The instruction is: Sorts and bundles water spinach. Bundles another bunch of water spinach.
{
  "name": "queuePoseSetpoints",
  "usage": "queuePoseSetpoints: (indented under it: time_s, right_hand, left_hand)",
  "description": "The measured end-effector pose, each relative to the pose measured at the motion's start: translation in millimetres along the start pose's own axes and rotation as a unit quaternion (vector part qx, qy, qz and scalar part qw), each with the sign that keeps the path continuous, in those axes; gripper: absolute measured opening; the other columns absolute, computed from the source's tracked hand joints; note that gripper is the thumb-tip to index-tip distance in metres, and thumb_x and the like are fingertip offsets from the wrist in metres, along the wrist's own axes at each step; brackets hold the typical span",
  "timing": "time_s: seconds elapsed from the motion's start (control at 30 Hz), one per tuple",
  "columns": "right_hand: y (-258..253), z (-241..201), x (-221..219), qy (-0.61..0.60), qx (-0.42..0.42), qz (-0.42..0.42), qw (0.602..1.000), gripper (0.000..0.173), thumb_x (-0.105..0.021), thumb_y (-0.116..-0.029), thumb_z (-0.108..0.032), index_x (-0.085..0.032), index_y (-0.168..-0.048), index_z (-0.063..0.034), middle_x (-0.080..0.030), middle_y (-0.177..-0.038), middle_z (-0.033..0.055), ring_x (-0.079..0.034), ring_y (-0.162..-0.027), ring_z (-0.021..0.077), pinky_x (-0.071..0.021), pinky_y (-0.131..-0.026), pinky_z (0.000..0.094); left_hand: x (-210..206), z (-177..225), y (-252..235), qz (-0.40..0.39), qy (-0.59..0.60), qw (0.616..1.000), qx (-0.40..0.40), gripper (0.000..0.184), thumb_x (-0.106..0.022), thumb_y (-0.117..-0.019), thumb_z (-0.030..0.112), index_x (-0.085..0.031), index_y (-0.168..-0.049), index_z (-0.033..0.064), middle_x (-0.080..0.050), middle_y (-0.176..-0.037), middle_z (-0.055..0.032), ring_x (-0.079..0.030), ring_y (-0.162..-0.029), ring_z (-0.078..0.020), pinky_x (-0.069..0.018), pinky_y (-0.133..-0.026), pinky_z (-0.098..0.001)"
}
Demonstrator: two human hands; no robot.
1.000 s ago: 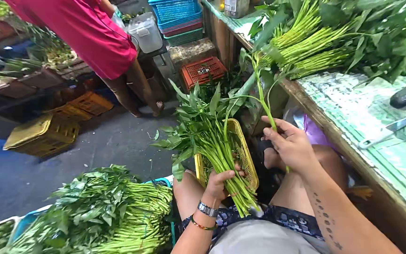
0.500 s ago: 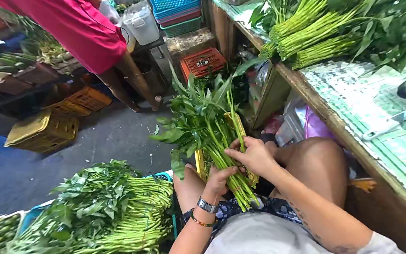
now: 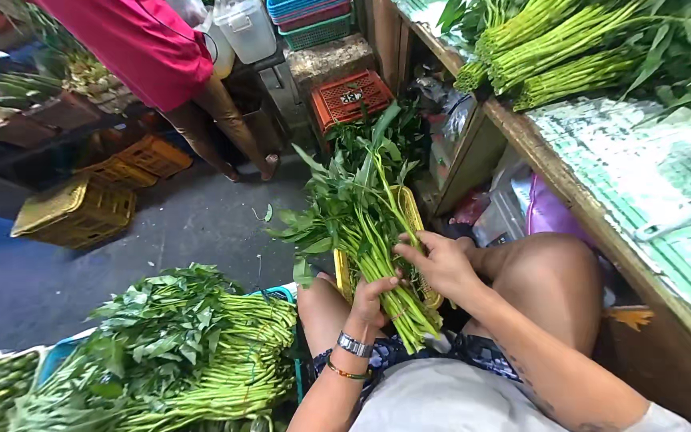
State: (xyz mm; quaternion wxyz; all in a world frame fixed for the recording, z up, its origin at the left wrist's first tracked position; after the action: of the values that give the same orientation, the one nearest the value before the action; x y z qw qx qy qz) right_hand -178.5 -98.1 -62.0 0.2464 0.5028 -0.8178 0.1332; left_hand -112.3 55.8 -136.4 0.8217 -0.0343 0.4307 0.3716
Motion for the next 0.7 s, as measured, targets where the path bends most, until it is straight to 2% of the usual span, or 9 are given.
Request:
queuePoseSetpoints:
  time_s: [0.07, 0.13, 0.2, 0.27, 0.33, 0.4, 0.53, 0.6, 0.7]
  right_hand:
    - [0, 4, 12, -0.007, 0.034, 0.061, 0.998, 0.041, -0.053, -0.1051, -0.047, -0.071, -0.125, -0.0160, -0.071, -0.089, 0.0025, -0.065, -0.077, 0.0123, -0.0562, -0.074, 0.0383]
    - [-1, 3, 28, -0.001, 0.048, 0.095, 0.994, 0.040, -0.049, -0.1069, -0.045, -0.070, -0.129, -0.0195, -0.072, -0.096, 0.0019, -0.067, -0.081, 0.0117, -0.0568, -0.075, 0.0393]
    - [-2, 1, 45, 0.002, 0.053, 0.111, 0.992, 0.040, -0.047, -0.1078, -0.046, -0.067, -0.132, -0.0223, -0.070, -0.094, 0.0007, -0.063, -0.074, 0.0112, -0.0549, -0.067, 0.0372]
    - [-3, 2, 57, -0.007, 0.055, 0.126, 0.990, 0.041, -0.042, -0.1091, -0.046, -0.068, -0.132, -0.0240, -0.063, -0.081, 0.0004, -0.056, -0.059, 0.0118, -0.0511, -0.054, 0.0355]
    - [-4, 4, 64, -0.003, 0.060, 0.142, 0.988, 0.044, -0.039, -0.1097, -0.046, -0.068, -0.133, -0.0232, -0.064, -0.085, 0.0000, -0.058, -0.064, 0.0109, -0.0521, -0.058, 0.0340]
    - [-6, 5, 68, 0.011, 0.076, 0.154, 0.985, 0.042, -0.044, -0.1091, -0.043, -0.069, -0.133, -0.0194, -0.068, -0.099, 0.0013, -0.063, -0.077, 0.0099, -0.0551, -0.069, 0.0322]
    - [-6, 8, 61, -0.050, 0.077, 0.196, 0.976, 0.032, -0.066, -0.1013, -0.032, -0.072, -0.127, -0.0146, -0.067, -0.096, 0.0016, -0.062, -0.067, 0.0074, -0.0563, -0.059, 0.0245]
    - [-5, 7, 58, -0.119, 0.069, 0.229, 0.964, 0.025, -0.078, -0.0932, -0.023, -0.073, -0.115, -0.0117, -0.072, -0.090, 0.0008, -0.065, -0.061, 0.0080, -0.0580, -0.054, 0.0241]
    - [-3, 7, 54, -0.174, 0.076, 0.258, 0.947, 0.021, -0.082, -0.0880, -0.019, -0.064, -0.093, -0.0106, -0.071, -0.075, -0.0010, -0.064, -0.052, 0.0085, -0.0569, -0.050, 0.0244]
  left_hand:
    - [15, 1, -3, -0.086, 0.069, 0.994, 0.008, 0.070, -0.087, -0.0701, 0.016, -0.057, -0.131, 0.0010, -0.070, -0.094, -0.0086, -0.070, -0.079, -0.0189, -0.0612, -0.073, -0.0370]
    - [28, 4, -4, -0.130, 0.118, 0.984, 0.016, 0.074, -0.087, -0.0711, 0.015, -0.056, -0.137, 0.0044, -0.071, -0.099, -0.0100, -0.071, -0.082, -0.0207, -0.0612, -0.073, -0.0386]
    - [37, 8, -1, -0.134, 0.137, 0.981, 0.020, 0.070, -0.087, -0.0715, 0.015, -0.059, -0.135, 0.0056, -0.070, -0.094, -0.0097, -0.070, -0.081, -0.0215, -0.0602, -0.072, -0.0389]
    - [42, 9, 3, -0.110, 0.141, 0.984, 0.015, 0.063, -0.087, -0.0716, 0.013, -0.063, -0.129, 0.0035, -0.072, -0.093, -0.0133, -0.072, -0.083, -0.0266, -0.0612, -0.077, -0.0442]
    - [44, 9, 7, -0.085, 0.155, 0.984, 0.017, 0.060, -0.087, -0.0712, 0.008, -0.066, -0.126, 0.0015, -0.074, -0.097, -0.0185, -0.074, -0.091, -0.0332, -0.0614, -0.085, -0.0507]
    - [43, 9, 7, -0.067, 0.156, 0.985, 0.023, 0.063, -0.088, -0.0685, 0.009, -0.063, -0.126, 0.0020, -0.072, -0.092, -0.0152, -0.074, -0.083, -0.0290, -0.0633, -0.076, -0.0463]
    - [47, 4, 4, -0.092, 0.177, 0.980, 0.027, 0.065, -0.087, -0.0701, 0.008, -0.061, -0.129, 0.0023, -0.069, -0.089, -0.0123, -0.071, -0.074, -0.0250, -0.0624, -0.068, -0.0432]
    - [44, 2, 4, -0.099, 0.169, 0.980, 0.028, 0.063, -0.085, -0.0715, 0.007, -0.061, -0.130, 0.0037, -0.070, -0.090, -0.0116, -0.071, -0.076, -0.0250, -0.0623, -0.070, -0.0440]
    - [37, 0, 3, -0.108, 0.152, 0.982, 0.032, 0.064, -0.084, -0.0732, 0.007, -0.060, -0.132, 0.0059, -0.071, -0.094, -0.0110, -0.072, -0.080, -0.0252, -0.0624, -0.075, -0.0454]
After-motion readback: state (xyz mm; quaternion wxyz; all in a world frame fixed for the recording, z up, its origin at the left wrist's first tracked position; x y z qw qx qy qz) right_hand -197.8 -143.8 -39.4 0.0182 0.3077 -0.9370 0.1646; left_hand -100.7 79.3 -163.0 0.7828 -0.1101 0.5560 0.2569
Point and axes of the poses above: each hand's wrist, its own y-axis away from the middle knuckle, its own x-axis out of the back of the hand, z = x × y, the point moved 1 cm from there along -y, towards the middle knuckle
